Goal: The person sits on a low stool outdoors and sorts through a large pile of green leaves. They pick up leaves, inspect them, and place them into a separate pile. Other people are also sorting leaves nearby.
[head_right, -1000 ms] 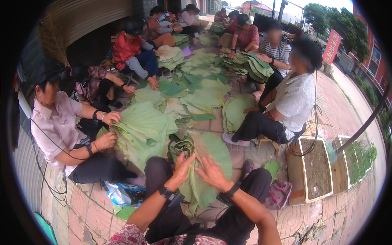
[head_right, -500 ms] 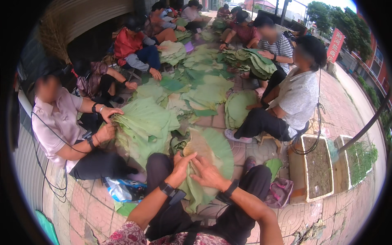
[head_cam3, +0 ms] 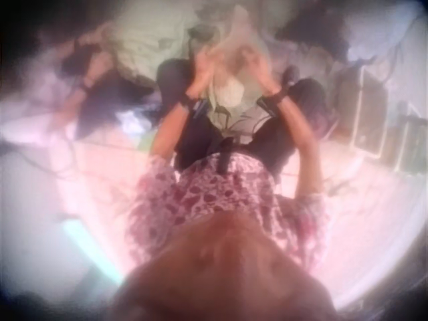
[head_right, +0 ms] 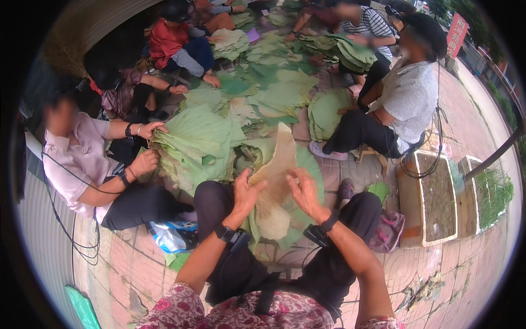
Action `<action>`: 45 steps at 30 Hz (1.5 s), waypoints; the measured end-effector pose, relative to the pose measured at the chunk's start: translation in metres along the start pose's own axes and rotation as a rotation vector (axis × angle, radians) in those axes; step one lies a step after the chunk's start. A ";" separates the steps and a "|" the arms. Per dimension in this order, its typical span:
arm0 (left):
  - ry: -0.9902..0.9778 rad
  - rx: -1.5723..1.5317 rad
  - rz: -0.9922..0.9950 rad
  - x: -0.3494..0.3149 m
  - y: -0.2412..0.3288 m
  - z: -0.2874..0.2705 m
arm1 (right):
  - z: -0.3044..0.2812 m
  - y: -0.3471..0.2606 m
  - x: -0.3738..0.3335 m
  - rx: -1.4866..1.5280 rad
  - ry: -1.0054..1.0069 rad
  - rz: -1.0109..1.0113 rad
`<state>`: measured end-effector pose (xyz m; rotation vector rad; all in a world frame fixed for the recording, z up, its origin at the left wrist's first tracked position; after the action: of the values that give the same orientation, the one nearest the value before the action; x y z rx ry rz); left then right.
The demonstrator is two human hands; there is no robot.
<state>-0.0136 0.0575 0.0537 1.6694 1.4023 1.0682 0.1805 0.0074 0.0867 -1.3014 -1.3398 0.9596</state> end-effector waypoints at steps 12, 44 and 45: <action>0.005 0.295 0.210 -0.012 0.045 -0.011 | -0.030 -0.060 -0.009 -0.550 0.198 -0.557; -0.099 0.412 0.335 -0.021 0.059 -0.001 | -0.001 -0.040 -0.002 -0.569 -0.138 -0.456; -0.111 0.427 0.350 -0.022 0.063 0.001 | 0.001 -0.037 -0.002 -0.594 -0.171 -0.445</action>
<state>0.0112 0.0247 0.1063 2.3121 1.3620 0.8778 0.1718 0.0013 0.1226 -1.2715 -2.0429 0.3743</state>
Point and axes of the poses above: each hand's wrist, its own x-axis towards the middle knuckle, its own z-axis out of the palm, y = z × x, the point moved 9 cm from there along x, towards the middle knuckle, and after that the axes turned 15 degrees about x, right-handed, at the moved point
